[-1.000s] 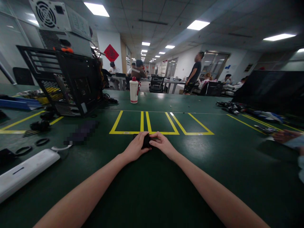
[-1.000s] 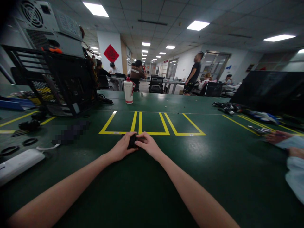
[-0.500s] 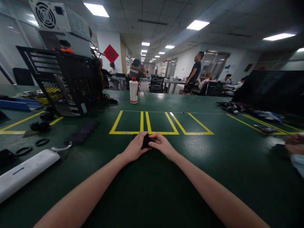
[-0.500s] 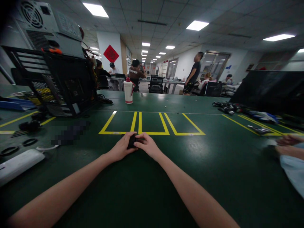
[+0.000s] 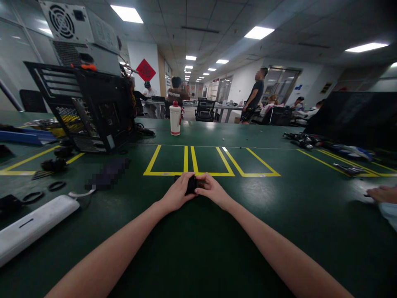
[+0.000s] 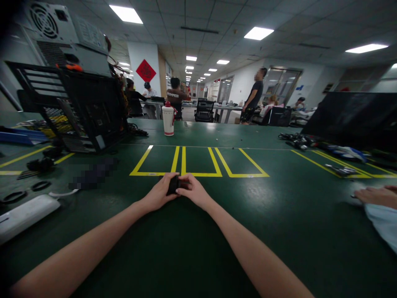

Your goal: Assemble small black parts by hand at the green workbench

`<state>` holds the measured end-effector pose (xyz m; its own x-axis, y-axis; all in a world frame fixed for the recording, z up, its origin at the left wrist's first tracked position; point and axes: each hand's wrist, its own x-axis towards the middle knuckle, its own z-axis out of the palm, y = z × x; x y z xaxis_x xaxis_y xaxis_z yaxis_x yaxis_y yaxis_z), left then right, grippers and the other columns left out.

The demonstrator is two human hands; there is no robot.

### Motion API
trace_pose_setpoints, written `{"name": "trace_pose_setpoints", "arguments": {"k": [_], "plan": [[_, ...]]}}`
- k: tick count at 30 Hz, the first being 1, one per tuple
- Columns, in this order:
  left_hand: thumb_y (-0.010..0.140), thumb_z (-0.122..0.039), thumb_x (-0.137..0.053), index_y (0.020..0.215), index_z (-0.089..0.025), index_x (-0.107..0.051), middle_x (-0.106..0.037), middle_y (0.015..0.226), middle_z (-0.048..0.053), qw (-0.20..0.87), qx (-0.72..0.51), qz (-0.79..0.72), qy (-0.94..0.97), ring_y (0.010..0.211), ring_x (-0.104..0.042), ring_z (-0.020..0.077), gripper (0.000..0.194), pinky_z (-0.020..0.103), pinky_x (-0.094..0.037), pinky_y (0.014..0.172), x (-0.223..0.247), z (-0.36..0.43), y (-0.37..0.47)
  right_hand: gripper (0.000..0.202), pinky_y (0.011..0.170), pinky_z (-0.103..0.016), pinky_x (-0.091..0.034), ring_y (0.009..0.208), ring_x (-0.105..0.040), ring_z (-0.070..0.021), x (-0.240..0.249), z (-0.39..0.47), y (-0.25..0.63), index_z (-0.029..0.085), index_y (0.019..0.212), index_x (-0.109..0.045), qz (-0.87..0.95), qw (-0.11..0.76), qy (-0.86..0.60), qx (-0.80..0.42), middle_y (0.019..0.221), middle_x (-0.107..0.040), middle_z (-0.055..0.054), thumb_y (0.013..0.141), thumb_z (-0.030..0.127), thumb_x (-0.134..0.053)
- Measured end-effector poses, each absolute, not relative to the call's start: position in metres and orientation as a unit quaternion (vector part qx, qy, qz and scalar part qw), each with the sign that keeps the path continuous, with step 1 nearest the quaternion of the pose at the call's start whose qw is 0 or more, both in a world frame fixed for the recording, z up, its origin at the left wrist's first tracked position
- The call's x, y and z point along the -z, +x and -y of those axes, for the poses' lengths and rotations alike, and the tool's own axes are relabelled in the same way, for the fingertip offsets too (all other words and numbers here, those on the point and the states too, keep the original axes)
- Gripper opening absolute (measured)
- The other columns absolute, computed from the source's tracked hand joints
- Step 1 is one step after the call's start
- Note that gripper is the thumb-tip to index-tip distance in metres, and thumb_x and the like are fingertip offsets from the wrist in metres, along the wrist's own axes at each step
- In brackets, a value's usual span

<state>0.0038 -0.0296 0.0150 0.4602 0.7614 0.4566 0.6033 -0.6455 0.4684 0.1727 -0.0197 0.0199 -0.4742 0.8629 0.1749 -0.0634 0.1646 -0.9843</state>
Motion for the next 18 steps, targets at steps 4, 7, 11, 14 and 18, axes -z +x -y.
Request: {"name": "trace_pose_setpoints", "arguments": {"k": [4,7,11,14,18], "plan": [[0.07,-0.025,-0.059,0.118,-0.024,-0.024,-0.039,0.117,0.007,0.13,-0.324,-0.409,0.843,0.11,-0.04,0.0249,0.06,0.046,-0.036,0.091,-0.0174,0.0308,0.0042,0.024,0.085,-0.034,-0.042,0.093,-0.053,-0.0155,-0.0197,0.0187,0.1704,0.02,0.087,-0.051,0.641,0.434,-0.323,-0.545,0.095,-0.054,-0.001,0.065,0.024,-0.06],[0.07,-0.024,-0.059,0.118,-0.023,-0.024,-0.039,0.116,0.007,0.129,-0.325,-0.406,0.845,0.109,-0.04,0.0244,0.059,0.045,-0.036,0.091,-0.0185,0.031,0.0046,0.027,0.086,-0.035,-0.041,0.093,-0.053,-0.0153,-0.0207,0.0185,0.1694,0.02,0.092,-0.051,0.644,0.437,-0.332,-0.533,0.096,-0.055,-0.002,0.066,0.025,-0.059],[0.069,-0.023,-0.059,0.118,-0.023,-0.024,-0.039,0.116,0.007,0.125,-0.333,-0.4,0.845,0.109,-0.04,0.0233,0.06,0.044,-0.035,0.092,-0.0169,0.0298,0.005,0.037,0.09,-0.037,-0.038,0.098,-0.051,-0.0163,-0.0212,0.0178,0.171,0.021,0.102,-0.049,0.642,0.417,-0.345,-0.544,0.103,-0.054,-0.004,0.067,0.024,-0.058],[0.068,-0.022,-0.06,0.117,-0.023,-0.024,-0.04,0.115,0.007,0.122,-0.337,-0.4,0.844,0.108,-0.041,0.0229,0.06,0.043,-0.035,0.091,-0.0148,0.0288,0.0052,0.034,0.09,-0.037,-0.037,0.099,-0.051,-0.0171,-0.0193,0.0171,0.172,0.02,0.097,-0.051,0.643,0.413,-0.323,-0.558,0.101,-0.055,-0.003,0.065,0.023,-0.06],[0.068,-0.022,-0.059,0.117,-0.023,-0.025,-0.039,0.116,0.007,0.122,-0.341,-0.399,0.842,0.108,-0.041,0.0236,0.059,0.044,-0.035,0.09,-0.0135,0.028,0.0053,0.031,0.085,-0.036,-0.042,0.098,-0.051,-0.0174,-0.0165,0.0182,0.1704,0.021,0.091,-0.05,0.637,0.426,-0.311,-0.562,0.103,-0.053,-0.002,0.062,0.023,-0.062]]}}
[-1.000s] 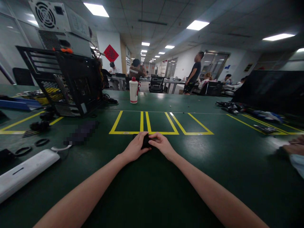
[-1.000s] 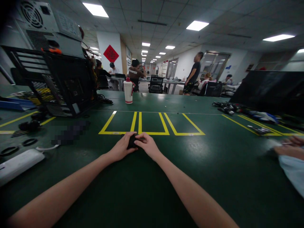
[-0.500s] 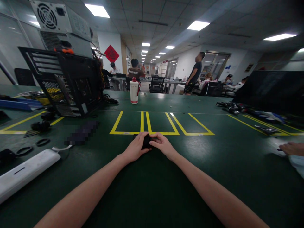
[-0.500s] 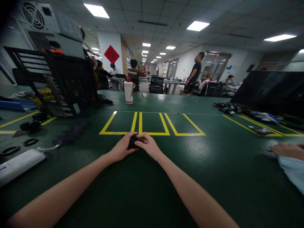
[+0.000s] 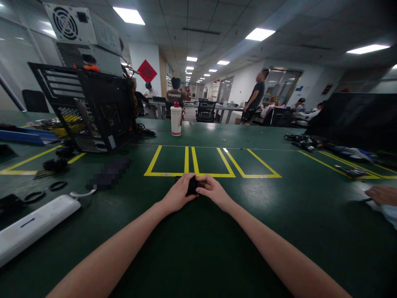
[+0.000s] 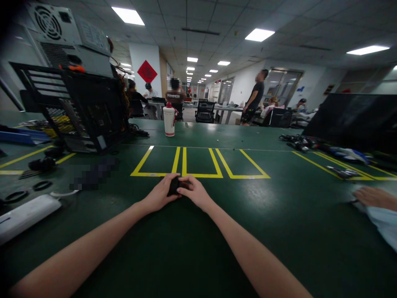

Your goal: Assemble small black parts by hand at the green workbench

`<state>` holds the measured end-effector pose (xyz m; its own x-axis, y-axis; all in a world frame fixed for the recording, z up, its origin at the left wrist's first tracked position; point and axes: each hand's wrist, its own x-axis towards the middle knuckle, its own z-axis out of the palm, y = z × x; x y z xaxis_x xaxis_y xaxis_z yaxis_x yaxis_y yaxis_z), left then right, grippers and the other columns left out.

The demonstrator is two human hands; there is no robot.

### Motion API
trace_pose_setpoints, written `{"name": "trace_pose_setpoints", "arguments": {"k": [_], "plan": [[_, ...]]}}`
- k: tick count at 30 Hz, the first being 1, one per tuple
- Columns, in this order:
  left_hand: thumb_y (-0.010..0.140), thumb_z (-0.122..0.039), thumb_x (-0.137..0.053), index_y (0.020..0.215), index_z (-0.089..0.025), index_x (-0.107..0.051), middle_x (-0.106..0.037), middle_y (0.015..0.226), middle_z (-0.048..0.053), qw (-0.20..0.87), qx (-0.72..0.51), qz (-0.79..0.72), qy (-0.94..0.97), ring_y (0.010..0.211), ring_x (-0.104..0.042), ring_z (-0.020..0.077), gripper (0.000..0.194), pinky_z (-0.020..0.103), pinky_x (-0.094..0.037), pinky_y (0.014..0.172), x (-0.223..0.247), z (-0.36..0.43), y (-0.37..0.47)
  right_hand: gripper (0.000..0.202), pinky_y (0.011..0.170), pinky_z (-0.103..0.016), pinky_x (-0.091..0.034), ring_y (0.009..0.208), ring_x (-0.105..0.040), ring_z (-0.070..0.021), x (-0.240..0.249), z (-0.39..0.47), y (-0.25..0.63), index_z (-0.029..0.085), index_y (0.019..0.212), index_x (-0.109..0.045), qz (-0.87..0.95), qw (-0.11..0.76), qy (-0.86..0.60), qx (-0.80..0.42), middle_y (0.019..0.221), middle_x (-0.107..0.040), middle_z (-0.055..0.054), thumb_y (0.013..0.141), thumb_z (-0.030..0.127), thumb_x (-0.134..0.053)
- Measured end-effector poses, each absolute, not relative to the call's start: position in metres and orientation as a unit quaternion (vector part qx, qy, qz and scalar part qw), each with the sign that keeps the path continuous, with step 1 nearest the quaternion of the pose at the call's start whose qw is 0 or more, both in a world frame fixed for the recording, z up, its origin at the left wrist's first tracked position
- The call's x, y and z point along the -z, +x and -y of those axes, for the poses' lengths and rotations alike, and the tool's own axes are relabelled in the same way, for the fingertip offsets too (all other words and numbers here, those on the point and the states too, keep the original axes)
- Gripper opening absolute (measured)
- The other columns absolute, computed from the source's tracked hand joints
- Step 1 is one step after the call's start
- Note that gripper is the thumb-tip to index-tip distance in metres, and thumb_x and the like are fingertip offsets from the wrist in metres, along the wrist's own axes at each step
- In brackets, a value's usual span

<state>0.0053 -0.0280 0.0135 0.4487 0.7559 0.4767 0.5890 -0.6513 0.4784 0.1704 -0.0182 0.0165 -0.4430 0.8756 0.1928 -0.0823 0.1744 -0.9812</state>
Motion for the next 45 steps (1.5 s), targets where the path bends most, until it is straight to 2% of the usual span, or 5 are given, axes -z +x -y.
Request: {"name": "trace_pose_setpoints", "arguments": {"k": [4,9,20,25,45], "plan": [[0.068,-0.023,-0.06,0.118,-0.023,-0.025,-0.039,0.116,0.007,0.124,-0.34,-0.395,0.845,0.108,-0.041,0.0228,0.061,0.043,-0.035,0.091,-0.0151,0.0283,0.0052,0.024,0.085,-0.034,-0.042,0.094,-0.053,-0.0159,-0.0157,0.0183,0.1676,0.02,0.087,-0.052,0.644,0.447,-0.327,-0.528,0.097,-0.055,-0.001,0.065,0.025,-0.059],[0.069,-0.023,-0.059,0.117,-0.022,-0.026,-0.04,0.115,0.007,0.124,-0.339,-0.395,0.845,0.107,-0.042,0.0226,0.059,0.041,-0.037,0.09,-0.0175,0.0302,0.0047,0.037,0.089,-0.037,-0.039,0.099,-0.05,-0.0168,-0.0164,0.016,0.169,0.021,0.102,-0.048,0.646,0.425,-0.348,-0.53,0.104,-0.053,-0.004,0.067,0.025,-0.058],[0.069,-0.023,-0.06,0.118,-0.023,-0.025,-0.038,0.117,0.007,0.127,-0.334,-0.402,0.843,0.108,-0.04,0.0224,0.06,0.042,-0.035,0.092,-0.0152,0.0288,0.0035,0.023,0.084,-0.035,-0.042,0.092,-0.053,-0.0159,-0.0143,0.0196,0.168,0.021,0.088,-0.05,0.646,0.445,-0.329,-0.526,0.097,-0.053,-0.002,0.067,0.025,-0.058],[0.069,-0.023,-0.06,0.117,-0.023,-0.025,-0.039,0.116,0.007,0.133,-0.33,-0.405,0.842,0.108,-0.041,0.0232,0.06,0.043,-0.036,0.091,-0.0163,0.0297,0.0043,0.034,0.088,-0.037,-0.039,0.097,-0.051,-0.0167,-0.0132,0.0152,0.1695,0.02,0.1,-0.048,0.65,0.424,-0.351,-0.524,0.101,-0.053,-0.004,0.068,0.025,-0.058],[0.07,-0.024,-0.058,0.118,-0.024,-0.025,-0.038,0.118,0.007,0.152,-0.32,-0.413,0.839,0.108,-0.041,0.0236,0.059,0.043,-0.037,0.09,-0.0194,0.0326,0.0034,0.036,0.087,-0.037,-0.04,0.1,-0.05,-0.0182,-0.0163,0.0187,0.1715,0.02,0.097,-0.048,0.642,0.409,-0.325,-0.561,0.103,-0.053,-0.003,0.064,0.024,-0.061]]}}
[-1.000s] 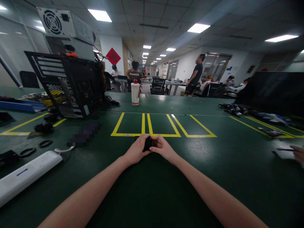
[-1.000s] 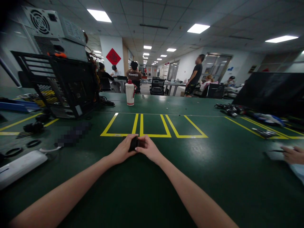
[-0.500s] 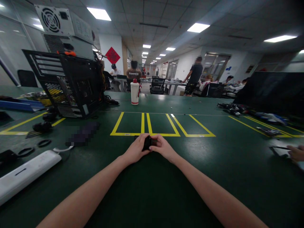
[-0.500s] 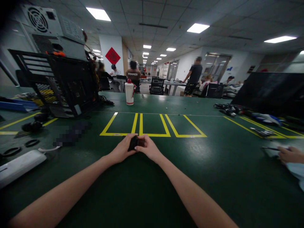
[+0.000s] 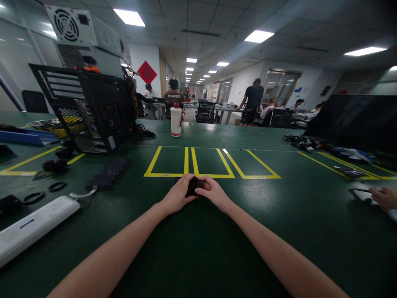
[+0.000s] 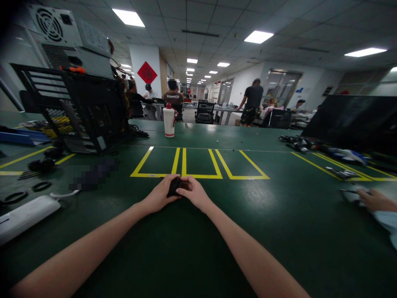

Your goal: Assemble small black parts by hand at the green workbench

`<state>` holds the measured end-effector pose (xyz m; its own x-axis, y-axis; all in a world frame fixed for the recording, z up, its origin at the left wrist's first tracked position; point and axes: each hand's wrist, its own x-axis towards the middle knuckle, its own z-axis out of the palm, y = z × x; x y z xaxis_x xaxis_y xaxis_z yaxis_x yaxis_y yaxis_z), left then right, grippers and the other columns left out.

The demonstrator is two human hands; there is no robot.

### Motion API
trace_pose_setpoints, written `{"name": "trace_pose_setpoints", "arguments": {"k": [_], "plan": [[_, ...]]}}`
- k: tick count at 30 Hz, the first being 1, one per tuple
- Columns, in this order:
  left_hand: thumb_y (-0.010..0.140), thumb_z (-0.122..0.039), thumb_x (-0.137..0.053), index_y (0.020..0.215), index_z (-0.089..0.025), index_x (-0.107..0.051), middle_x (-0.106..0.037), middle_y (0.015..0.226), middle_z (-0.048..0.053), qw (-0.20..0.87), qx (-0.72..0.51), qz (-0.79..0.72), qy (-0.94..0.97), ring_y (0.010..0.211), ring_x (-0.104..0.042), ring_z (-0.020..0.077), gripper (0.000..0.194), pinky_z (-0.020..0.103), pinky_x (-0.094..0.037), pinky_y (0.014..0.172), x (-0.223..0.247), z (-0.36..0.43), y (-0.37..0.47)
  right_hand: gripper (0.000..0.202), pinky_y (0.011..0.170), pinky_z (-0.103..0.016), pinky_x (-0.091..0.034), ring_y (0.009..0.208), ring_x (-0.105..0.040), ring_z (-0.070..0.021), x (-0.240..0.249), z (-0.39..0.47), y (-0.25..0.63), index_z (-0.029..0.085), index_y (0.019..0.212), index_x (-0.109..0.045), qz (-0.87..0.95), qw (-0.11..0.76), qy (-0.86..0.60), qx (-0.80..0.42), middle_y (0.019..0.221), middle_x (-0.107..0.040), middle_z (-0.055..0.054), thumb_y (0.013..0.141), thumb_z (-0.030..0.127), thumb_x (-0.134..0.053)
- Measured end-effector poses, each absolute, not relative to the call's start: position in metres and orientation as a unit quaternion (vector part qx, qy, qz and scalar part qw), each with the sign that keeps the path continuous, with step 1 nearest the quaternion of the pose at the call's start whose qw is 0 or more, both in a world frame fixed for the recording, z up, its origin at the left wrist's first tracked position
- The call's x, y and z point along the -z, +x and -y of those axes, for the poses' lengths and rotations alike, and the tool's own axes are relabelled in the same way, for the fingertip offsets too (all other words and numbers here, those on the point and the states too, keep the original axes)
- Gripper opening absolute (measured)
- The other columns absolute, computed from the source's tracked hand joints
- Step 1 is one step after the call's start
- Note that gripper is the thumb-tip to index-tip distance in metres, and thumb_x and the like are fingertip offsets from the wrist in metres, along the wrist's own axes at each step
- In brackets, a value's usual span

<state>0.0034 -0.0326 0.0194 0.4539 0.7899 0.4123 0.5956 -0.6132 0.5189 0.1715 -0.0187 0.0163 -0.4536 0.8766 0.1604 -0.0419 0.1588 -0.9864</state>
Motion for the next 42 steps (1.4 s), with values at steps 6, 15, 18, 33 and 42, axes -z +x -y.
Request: {"name": "trace_pose_setpoints", "arguments": {"k": [6,15,18,33,42], "plan": [[0.069,-0.024,-0.059,0.117,-0.023,-0.026,-0.039,0.116,0.006,0.137,-0.33,-0.404,0.842,0.107,-0.042,0.0225,0.058,0.041,-0.037,0.089,-0.017,0.03,0.004,0.025,0.085,-0.036,-0.042,0.098,-0.051,-0.0173,-0.015,0.02,0.168,0.021,0.09,-0.05,0.641,0.443,-0.33,-0.533,0.101,-0.053,-0.002,0.067,0.027,-0.058],[0.068,-0.023,-0.06,0.117,-0.022,-0.026,-0.039,0.116,0.008,0.133,-0.336,-0.403,0.841,0.106,-0.042,0.0231,0.059,0.042,-0.036,0.09,-0.013,0.028,0.004,0.036,0.089,-0.037,-0.038,0.098,-0.051,-0.0172,-0.014,0.017,0.17,0.02,0.095,-0.049,0.638,0.426,-0.332,-0.549,0.1,-0.054,-0.003,0.062,0.024,-0.062],[0.069,-0.023,-0.059,0.118,-0.022,-0.026,-0.039,0.116,0.007,0.133,-0.334,-0.4,0.843,0.106,-0.042,0.023,0.059,0.042,-0.037,0.09,-0.014,0.029,0.003,0.036,0.083,-0.035,-0.043,0.096,-0.052,-0.0166,-0.015,0.02,0.17,0.022,0.093,-0.047,0.633,0.426,-0.311,-0.567,0.101,-0.052,-0.002,0.061,0.021,-0.063],[0.07,-0.023,-0.058,0.119,-0.024,-0.024,-0.038,0.118,0.007,0.149,-0.318,-0.418,0.837,0.108,-0.041,0.023,0.059,0.043,-0.037,0.09,-0.018,0.032,0.003,0.033,0.085,-0.035,-0.042,0.096,-0.052,-0.0168,-0.021,0.026,0.168,0.02,0.093,-0.046,0.638,0.428,-0.32,-0.555,0.097,-0.052,-0.002,0.063,0.021,-0.061],[0.068,-0.022,-0.06,0.118,-0.023,-0.025,-0.039,0.116,0.007,0.136,-0.334,-0.407,0.839,0.107,-0.041,0.022,0.061,0.041,-0.036,0.091,-0.014,0.028,0.004,0.032,0.09,-0.035,-0.038,0.1,-0.05,-0.0156,-0.021,0.026,0.169,0.021,0.097,-0.046,0.643,0.441,-0.311,-0.544,0.104,-0.05,-0.002,0.067,0.018,-0.057]]}}
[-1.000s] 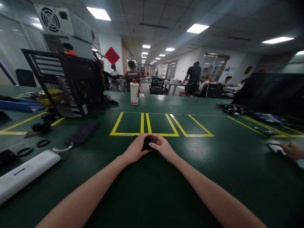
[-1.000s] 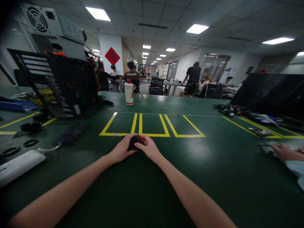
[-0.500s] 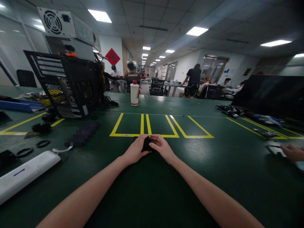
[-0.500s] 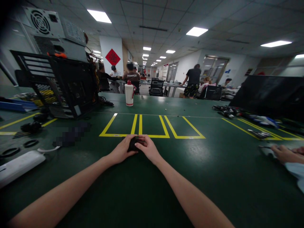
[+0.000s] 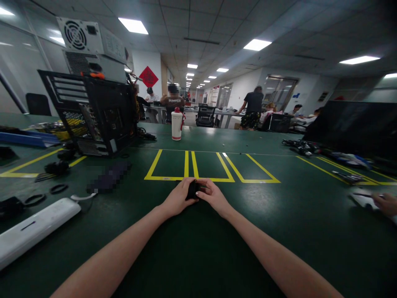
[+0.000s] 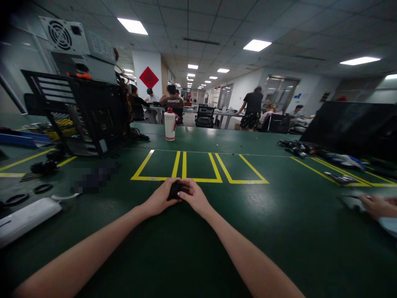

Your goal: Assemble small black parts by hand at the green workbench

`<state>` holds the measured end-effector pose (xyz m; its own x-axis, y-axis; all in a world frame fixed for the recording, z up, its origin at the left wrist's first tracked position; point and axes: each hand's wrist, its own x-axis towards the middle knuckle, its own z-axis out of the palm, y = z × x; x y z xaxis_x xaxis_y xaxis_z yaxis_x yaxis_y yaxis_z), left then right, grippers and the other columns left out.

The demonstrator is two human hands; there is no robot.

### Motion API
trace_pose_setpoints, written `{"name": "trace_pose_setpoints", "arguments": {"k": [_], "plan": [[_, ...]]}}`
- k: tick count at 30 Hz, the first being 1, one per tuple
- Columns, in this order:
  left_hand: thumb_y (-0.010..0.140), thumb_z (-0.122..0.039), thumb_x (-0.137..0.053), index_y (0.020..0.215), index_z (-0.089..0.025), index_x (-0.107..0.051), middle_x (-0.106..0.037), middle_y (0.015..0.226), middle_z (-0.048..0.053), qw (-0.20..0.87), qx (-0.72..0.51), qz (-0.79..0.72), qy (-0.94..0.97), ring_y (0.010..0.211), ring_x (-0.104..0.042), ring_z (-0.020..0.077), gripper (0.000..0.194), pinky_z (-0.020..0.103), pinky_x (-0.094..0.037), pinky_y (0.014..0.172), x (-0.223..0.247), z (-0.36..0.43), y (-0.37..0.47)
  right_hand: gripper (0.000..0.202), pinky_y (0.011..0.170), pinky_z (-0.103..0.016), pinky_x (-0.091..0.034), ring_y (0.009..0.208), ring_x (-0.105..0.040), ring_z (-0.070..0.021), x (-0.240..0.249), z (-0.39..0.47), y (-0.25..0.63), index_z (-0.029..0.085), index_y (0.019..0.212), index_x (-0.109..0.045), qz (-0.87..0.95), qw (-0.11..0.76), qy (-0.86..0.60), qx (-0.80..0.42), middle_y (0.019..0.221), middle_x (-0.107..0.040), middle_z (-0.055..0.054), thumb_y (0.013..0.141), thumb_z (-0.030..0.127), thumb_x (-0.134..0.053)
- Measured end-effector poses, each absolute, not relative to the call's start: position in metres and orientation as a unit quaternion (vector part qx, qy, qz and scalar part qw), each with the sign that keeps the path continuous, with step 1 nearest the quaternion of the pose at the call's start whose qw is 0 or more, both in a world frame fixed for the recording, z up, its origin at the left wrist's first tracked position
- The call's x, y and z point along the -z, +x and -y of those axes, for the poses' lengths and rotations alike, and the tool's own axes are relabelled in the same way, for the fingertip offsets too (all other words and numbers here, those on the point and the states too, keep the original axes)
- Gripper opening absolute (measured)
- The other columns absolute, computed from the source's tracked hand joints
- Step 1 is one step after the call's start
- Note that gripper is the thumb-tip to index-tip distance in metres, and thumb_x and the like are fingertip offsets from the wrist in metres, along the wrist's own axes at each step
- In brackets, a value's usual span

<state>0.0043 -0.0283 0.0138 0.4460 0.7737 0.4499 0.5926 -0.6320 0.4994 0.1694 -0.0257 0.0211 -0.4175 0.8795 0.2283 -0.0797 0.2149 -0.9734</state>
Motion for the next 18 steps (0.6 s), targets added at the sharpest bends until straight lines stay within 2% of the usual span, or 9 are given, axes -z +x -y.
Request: {"name": "trace_pose_setpoints", "arguments": {"k": [5,12,18], "plan": [[0.069,-0.022,-0.059,0.118,-0.023,-0.025,-0.039,0.117,0.007,0.134,-0.331,-0.41,0.839,0.109,-0.04,0.0226,0.06,0.042,-0.034,0.092,-0.016,0.03,0.003,0.035,0.088,-0.037,-0.038,0.099,-0.05,-0.0173,-0.018,0.026,0.171,0.02,0.096,-0.045,0.642,0.411,-0.32,-0.563,0.1,-0.053,-0.003,0.065,0.019,-0.058],[0.068,-0.028,-0.06,0.118,-0.024,-0.025,-0.04,0.117,0.006,0.144,-0.317,-0.428,0.834,0.108,-0.042,0.023,0.061,0.04,-0.037,0.089,-0.018,0.028,0.004,0.034,0.091,-0.037,-0.034,0.101,-0.047,-0.0163,-0.009,0.018,0.175,0.02,0.1,-0.042,0.668,0.443,-0.422,-0.424,0.103,-0.049,-0.003,0.069,0.026,-0.053],[0.069,-0.044,-0.054,0.116,-0.024,-0.029,-0.046,0.113,0.008,0.206,-0.268,-0.512,0.789,0.096,-0.052,0.0254,0.057,0.038,-0.045,0.075,-0.016,0.013,-0.001,0.036,0.087,-0.039,-0.035,0.098,-0.047,-0.0186,-0.017,0.026,0.178,0.02,0.099,-0.046,0.709,0.396,-0.482,-0.328,0.101,-0.05,-0.004,0.069,0.04,-0.051]]}}
